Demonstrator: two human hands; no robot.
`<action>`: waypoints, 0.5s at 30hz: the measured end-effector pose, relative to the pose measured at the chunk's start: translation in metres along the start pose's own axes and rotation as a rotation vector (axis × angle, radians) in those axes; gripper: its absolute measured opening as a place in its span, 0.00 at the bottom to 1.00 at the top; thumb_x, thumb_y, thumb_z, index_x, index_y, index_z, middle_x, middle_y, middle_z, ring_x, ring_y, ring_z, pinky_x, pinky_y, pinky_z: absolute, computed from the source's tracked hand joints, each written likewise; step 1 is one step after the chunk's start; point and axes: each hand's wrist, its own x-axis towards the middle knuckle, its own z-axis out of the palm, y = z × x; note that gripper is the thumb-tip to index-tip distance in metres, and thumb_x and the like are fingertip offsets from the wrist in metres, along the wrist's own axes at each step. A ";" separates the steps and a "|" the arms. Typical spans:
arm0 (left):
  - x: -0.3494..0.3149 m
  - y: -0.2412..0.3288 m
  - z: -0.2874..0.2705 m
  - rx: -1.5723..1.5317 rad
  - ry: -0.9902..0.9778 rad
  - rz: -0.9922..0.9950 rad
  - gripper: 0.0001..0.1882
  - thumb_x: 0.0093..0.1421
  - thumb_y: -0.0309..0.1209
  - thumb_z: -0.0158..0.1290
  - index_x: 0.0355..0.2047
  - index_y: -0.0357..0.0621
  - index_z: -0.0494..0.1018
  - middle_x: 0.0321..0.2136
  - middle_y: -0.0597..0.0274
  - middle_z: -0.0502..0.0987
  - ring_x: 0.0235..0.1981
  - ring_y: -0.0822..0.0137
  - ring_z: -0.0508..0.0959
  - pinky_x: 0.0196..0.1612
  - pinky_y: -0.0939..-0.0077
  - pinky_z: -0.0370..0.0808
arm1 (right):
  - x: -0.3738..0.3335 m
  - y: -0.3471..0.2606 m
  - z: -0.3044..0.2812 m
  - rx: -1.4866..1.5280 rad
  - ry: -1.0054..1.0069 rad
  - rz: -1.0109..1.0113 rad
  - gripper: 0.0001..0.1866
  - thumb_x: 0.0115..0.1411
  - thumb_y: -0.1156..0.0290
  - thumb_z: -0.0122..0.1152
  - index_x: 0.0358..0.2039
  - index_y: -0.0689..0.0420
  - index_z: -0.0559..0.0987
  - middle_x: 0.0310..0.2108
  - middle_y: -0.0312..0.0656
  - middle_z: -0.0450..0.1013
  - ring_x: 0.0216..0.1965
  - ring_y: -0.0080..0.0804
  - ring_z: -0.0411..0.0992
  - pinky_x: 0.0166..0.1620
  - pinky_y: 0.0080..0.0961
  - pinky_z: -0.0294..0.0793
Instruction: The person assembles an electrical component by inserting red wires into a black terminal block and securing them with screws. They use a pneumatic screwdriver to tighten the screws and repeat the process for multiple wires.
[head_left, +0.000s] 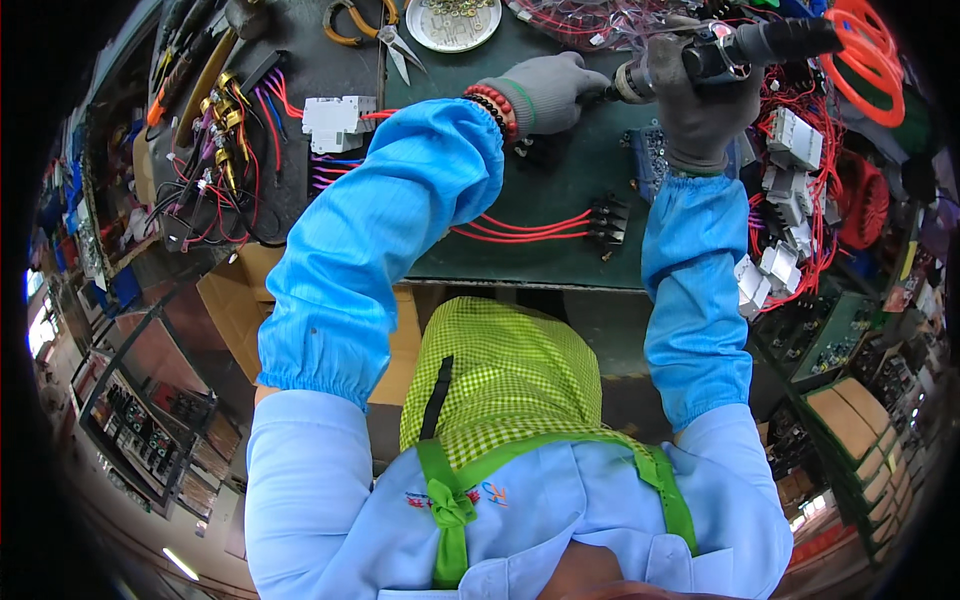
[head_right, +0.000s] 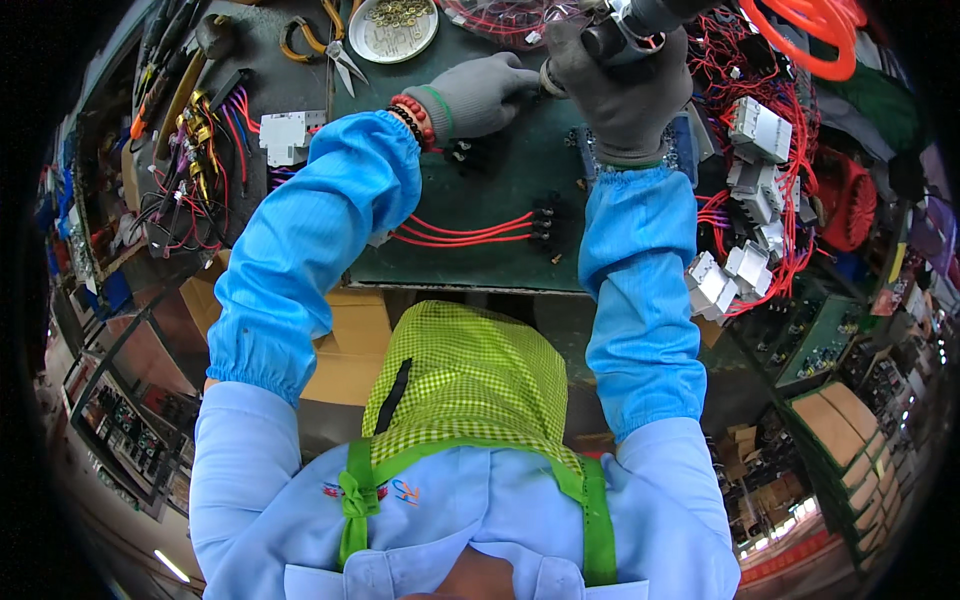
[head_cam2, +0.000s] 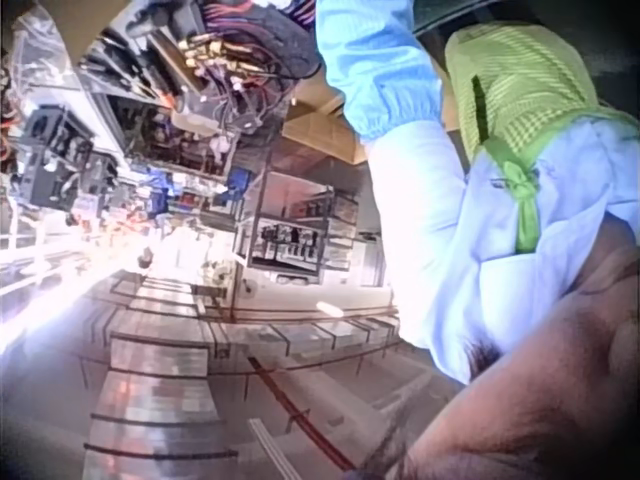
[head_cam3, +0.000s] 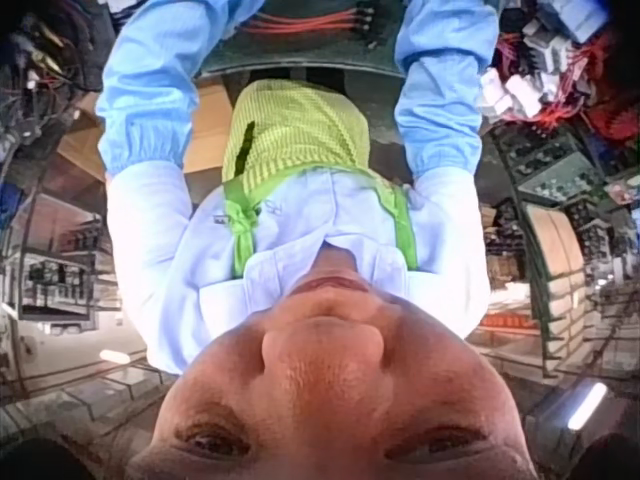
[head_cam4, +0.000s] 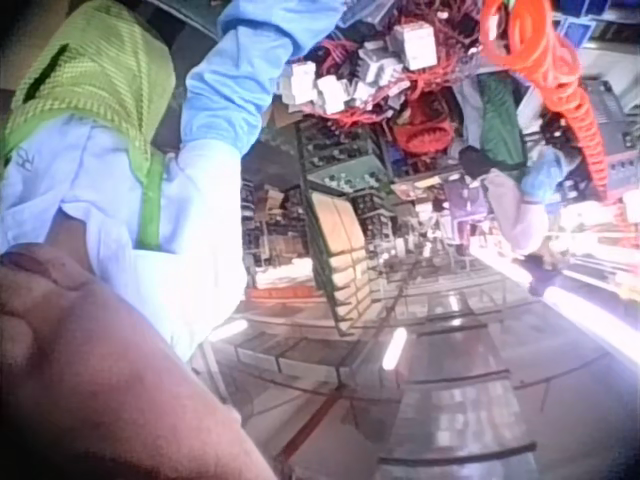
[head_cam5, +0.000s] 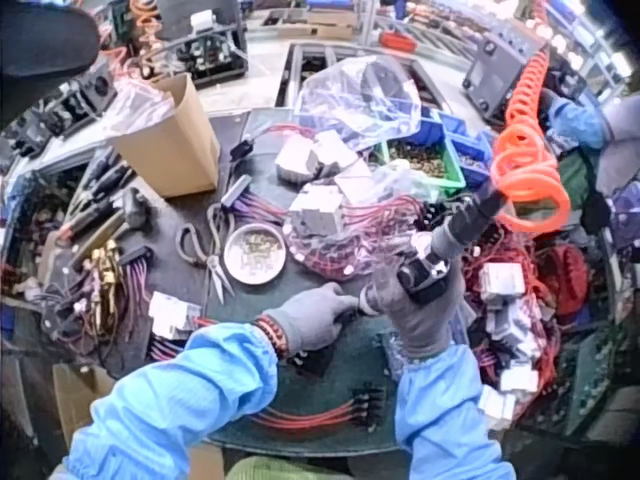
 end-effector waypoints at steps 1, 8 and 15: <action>0.000 -0.001 0.000 0.004 0.003 0.004 0.24 0.57 0.29 0.52 0.56 0.53 0.70 0.48 0.50 0.72 0.48 0.48 0.75 0.52 0.58 0.73 | -0.005 -0.006 0.000 -0.066 -0.029 0.031 0.24 0.50 0.76 0.72 0.46 0.65 0.73 0.39 0.45 0.78 0.37 0.27 0.78 0.41 0.23 0.79; -0.063 -0.001 -0.038 0.017 0.286 0.013 0.20 0.56 0.32 0.56 0.50 0.50 0.73 0.43 0.54 0.76 0.47 0.50 0.76 0.49 0.59 0.74 | -0.032 -0.032 0.019 0.096 -0.116 0.149 0.32 0.50 0.86 0.63 0.56 0.67 0.65 0.45 0.53 0.76 0.45 0.40 0.77 0.43 0.30 0.80; -0.107 0.011 -0.012 0.220 0.287 -0.099 0.23 0.52 0.39 0.63 0.49 0.55 0.74 0.48 0.64 0.75 0.54 0.58 0.72 0.54 0.56 0.65 | -0.036 -0.016 0.027 0.161 -0.067 0.215 0.25 0.48 0.88 0.64 0.48 0.62 0.71 0.39 0.43 0.78 0.37 0.25 0.77 0.39 0.20 0.77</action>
